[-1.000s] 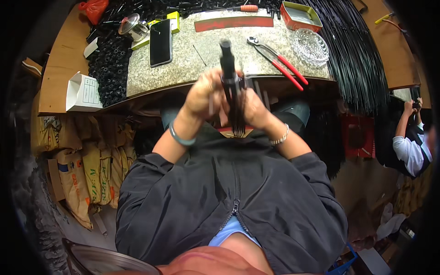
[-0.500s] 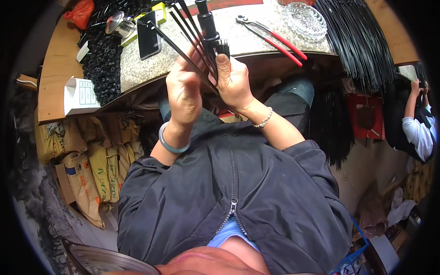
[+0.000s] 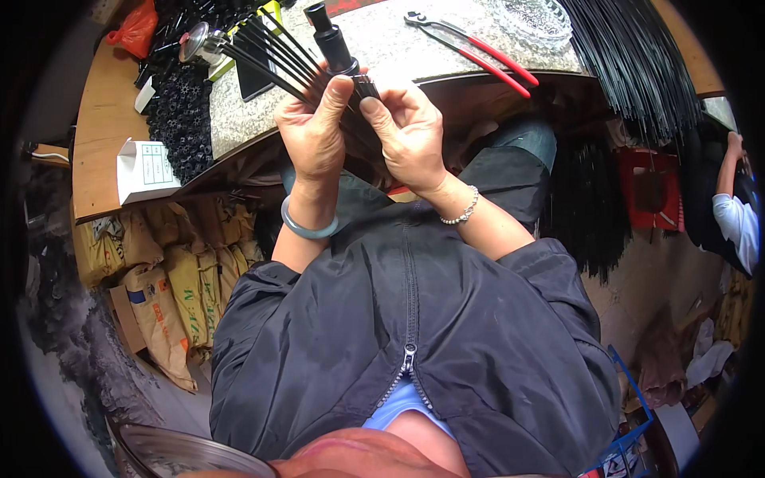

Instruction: Gathering groups of black rods and securing them with fasteners using pliers.

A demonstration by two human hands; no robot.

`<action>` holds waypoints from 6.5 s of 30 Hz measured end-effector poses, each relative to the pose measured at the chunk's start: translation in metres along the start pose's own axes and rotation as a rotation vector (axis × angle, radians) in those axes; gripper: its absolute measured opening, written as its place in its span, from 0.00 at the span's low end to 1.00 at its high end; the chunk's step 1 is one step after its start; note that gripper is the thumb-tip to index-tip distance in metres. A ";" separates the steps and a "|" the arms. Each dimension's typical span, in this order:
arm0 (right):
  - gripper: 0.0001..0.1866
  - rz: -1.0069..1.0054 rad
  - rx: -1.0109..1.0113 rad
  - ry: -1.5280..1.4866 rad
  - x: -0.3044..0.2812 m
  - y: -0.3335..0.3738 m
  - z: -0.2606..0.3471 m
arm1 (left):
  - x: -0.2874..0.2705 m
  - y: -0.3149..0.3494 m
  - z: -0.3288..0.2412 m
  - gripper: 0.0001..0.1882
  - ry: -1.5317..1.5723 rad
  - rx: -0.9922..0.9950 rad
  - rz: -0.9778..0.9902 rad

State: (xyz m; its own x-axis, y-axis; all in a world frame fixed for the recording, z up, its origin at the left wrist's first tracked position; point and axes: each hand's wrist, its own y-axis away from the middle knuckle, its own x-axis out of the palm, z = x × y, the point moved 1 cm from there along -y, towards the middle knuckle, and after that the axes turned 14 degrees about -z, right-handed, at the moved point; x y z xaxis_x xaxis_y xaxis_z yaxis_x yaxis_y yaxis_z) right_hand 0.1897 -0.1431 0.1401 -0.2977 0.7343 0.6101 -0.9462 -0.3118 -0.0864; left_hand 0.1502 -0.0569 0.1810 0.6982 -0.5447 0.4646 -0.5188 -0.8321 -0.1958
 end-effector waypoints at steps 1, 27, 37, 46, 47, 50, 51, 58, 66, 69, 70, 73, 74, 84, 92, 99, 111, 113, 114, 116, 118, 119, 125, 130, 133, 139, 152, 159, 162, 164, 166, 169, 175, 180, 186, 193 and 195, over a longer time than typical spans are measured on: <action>0.07 0.035 0.024 0.014 -0.003 0.000 0.001 | -0.003 -0.002 0.002 0.13 0.021 -0.026 0.034; 0.12 0.193 0.267 -0.096 0.003 -0.021 0.008 | -0.006 -0.004 0.011 0.15 0.048 -0.079 0.047; 0.10 0.141 0.353 -0.108 0.000 -0.027 0.004 | -0.008 -0.004 0.011 0.13 0.070 -0.128 0.087; 0.08 0.133 0.315 -0.153 -0.002 -0.025 0.003 | -0.005 -0.004 0.010 0.14 0.086 -0.144 0.068; 0.08 0.152 0.356 -0.176 -0.002 -0.026 0.003 | -0.005 -0.004 0.010 0.14 0.086 -0.146 0.067; 0.06 0.214 0.405 -0.206 -0.005 -0.031 -0.001 | -0.007 -0.005 0.011 0.14 0.110 -0.161 0.066; 0.05 0.258 0.414 -0.211 -0.006 -0.032 -0.002 | -0.007 -0.005 0.011 0.14 0.102 -0.155 0.084; 0.07 0.173 0.382 -0.073 0.001 -0.025 0.005 | -0.006 -0.007 0.009 0.17 -0.009 -0.071 0.114; 0.06 0.123 0.290 -0.162 -0.005 -0.018 0.007 | 0.001 -0.003 0.010 0.14 -0.075 0.169 -0.003; 0.05 0.146 0.380 -0.173 -0.004 -0.022 0.010 | -0.006 -0.004 0.013 0.13 -0.050 0.112 0.022; 0.05 0.144 0.380 -0.174 -0.005 -0.024 0.009 | -0.011 -0.005 0.017 0.15 -0.074 0.102 0.061; 0.05 0.167 0.392 -0.171 -0.003 -0.026 0.008 | -0.013 -0.004 0.018 0.17 -0.109 0.098 0.101; 0.05 0.141 0.377 -0.165 -0.001 -0.024 0.009 | -0.013 -0.004 0.017 0.17 -0.119 0.104 0.100; 0.05 0.199 0.335 0.032 -0.002 -0.024 0.023 | 0.000 0.001 0.009 0.13 -0.030 0.150 0.032; 0.09 0.218 0.412 -0.098 -0.001 -0.029 0.013 | -0.010 0.001 0.014 0.15 -0.041 0.124 0.060; 0.08 0.353 0.539 -0.273 -0.009 -0.029 0.001 | -0.011 0.004 0.012 0.27 -0.022 0.076 0.106; 0.15 0.312 0.490 -0.158 -0.003 -0.029 0.006 | -0.017 -0.004 0.007 0.33 -0.038 -0.136 0.367; 0.26 0.276 0.278 -0.044 -0.009 -0.018 -0.017 | -0.008 -0.008 0.000 0.34 -0.008 -0.133 0.283; 0.30 0.315 0.145 0.012 -0.004 -0.010 -0.014 | -0.008 -0.014 0.002 0.35 0.080 -0.073 0.223; 0.21 0.456 0.290 0.447 -0.014 -0.003 -0.019 | -0.012 -0.023 -0.004 0.39 0.263 -0.191 0.326; 0.17 0.456 0.291 0.411 -0.012 0.003 -0.021 | -0.011 -0.026 -0.007 0.35 0.259 -0.160 0.454; 0.13 0.442 0.291 0.377 -0.010 0.004 -0.022 | -0.009 -0.025 -0.010 0.34 0.221 -0.161 0.542; 0.23 0.516 -0.073 0.519 -0.008 -0.012 -0.002 | 0.002 -0.006 -0.029 0.11 -0.232 -0.064 0.281; 0.48 0.315 -0.741 0.668 0.009 -0.028 0.053 | 0.002 -0.001 -0.021 0.10 -0.300 0.161 0.173; 0.42 0.317 -0.874 0.769 0.028 -0.025 0.077 | 0.008 0.008 -0.019 0.05 -0.326 0.207 0.058; 0.08 0.298 -0.804 0.792 0.028 -0.013 0.079 | 0.011 0.009 -0.021 0.04 -0.165 0.230 0.157; 0.04 0.261 -0.038 0.448 0.030 -0.013 0.092 | 0.004 0.009 -0.016 0.05 -0.251 0.132 0.068; 0.06 0.170 0.066 0.525 -0.022 -0.036 0.067 | -0.001 0.002 -0.018 0.13 -0.260 0.069 0.145; 0.10 0.097 -0.921 1.461 -0.065 -0.080 0.066 | -0.006 -0.002 -0.021 0.09 -0.168 -0.032 0.022; 0.12 0.101 -0.944 1.607 -0.083 -0.098 0.060 | -0.006 -0.004 -0.019 0.09 -0.167 -0.026 0.025; 0.11 0.237 -1.035 1.686 -0.089 -0.109 0.052 | -0.006 -0.005 -0.018 0.09 -0.179 -0.018 0.028; 0.09 0.263 -0.792 1.708 -0.089 -0.112 0.055 | -0.004 -0.008 -0.019 0.13 -0.189 -0.035 0.058; 0.15 0.496 -0.585 1.223 -0.047 -0.061 0.127 | -0.010 -0.015 -0.015 0.13 -0.214 -0.028 -0.028; 0.22 0.598 -1.016 1.395 -0.020 -0.036 0.147 | -0.010 -0.018 -0.008 0.12 -0.229 0.058 -0.007; 0.23 0.602 -1.198 1.417 -0.014 -0.031 0.150 | -0.009 -0.015 -0.010 0.07 -0.194 0.012 0.014; 0.09 0.763 -0.979 1.357 -0.021 -0.030 0.148 | -0.009 -0.004 -0.018 0.09 -0.174 0.011 0.085; 0.12 0.912 -0.015 1.083 -0.034 -0.035 0.151 | -0.008 0.000 -0.021 0.10 -0.187 -0.036 0.128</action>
State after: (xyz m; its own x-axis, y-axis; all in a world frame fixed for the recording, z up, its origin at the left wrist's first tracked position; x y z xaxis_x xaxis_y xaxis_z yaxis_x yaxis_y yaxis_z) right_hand 0.2521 -0.2484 0.2415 -0.7381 0.3764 -0.5599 -0.3711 -0.9196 -0.1290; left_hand 0.1339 -0.0499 0.1955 0.7030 -0.6584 0.2690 -0.6240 -0.7524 -0.2109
